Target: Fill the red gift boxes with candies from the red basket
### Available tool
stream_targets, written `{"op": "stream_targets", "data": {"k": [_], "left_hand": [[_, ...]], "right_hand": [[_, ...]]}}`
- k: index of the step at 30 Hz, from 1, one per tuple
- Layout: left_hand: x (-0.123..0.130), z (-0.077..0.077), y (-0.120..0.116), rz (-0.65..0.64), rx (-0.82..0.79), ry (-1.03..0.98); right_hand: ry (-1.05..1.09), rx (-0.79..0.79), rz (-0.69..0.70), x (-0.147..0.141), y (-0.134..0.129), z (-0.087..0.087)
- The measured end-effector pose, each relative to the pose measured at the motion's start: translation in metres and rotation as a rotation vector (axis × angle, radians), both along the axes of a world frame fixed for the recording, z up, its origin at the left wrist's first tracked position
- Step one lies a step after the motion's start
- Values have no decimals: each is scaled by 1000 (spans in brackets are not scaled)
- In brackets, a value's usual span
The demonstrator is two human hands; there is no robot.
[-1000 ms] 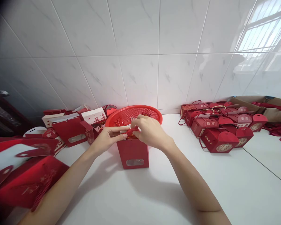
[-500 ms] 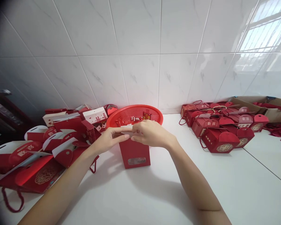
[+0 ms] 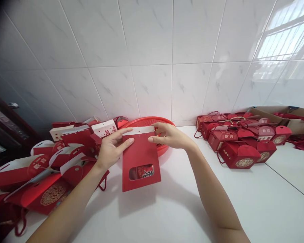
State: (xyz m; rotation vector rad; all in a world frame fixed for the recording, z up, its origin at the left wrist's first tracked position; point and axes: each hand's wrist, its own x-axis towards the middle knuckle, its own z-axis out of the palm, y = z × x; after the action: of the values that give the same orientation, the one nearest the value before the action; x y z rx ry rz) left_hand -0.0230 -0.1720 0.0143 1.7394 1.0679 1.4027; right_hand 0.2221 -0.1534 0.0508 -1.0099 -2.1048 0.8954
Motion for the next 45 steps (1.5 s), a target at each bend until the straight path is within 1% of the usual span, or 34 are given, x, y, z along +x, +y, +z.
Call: {"op": "stream_targets", "data": {"k": [1,3,5,8,10,12,17,19,26,31,37,41,45], "left_hand": [[1,0,-1,1,3,-12],[4,0,-2,-40,-32,-59],[6,0,-2,-61,-57,-146],[7,-1,-1,-52,-67,-235],[7,-1,-1,-58,-75,-239],[5,0,-1,-83,-76,-217],[-1,3,0,-222,-95,-140],[-2,2,1,-250,-97,-129],[1,0,1,-184,-8,-119],[2,0,0,-118,71,-83],[3,-1,1,-105,41,-52],[4,1,0,-115,23,-56],[5,1,0,-103,-21,-115]], "right_hand": [[18,-52,34,0,3,-2],[58,-125,80,-1,6,-3],[116,-143,107,-2,6,-4],[173,-137,158,-4,5,-4],[199,-168,222,-5,6,-5],[239,-201,254,-6,8,-6],[313,-180,202,-5,11,-7],[311,-163,191,-4,11,-6],[210,-84,170,1,9,-6],[229,-88,118,-2,9,-5],[249,-151,71,-9,7,-5],[254,-108,49,-10,6,-5],[249,-57,61,-10,6,-5]]}}
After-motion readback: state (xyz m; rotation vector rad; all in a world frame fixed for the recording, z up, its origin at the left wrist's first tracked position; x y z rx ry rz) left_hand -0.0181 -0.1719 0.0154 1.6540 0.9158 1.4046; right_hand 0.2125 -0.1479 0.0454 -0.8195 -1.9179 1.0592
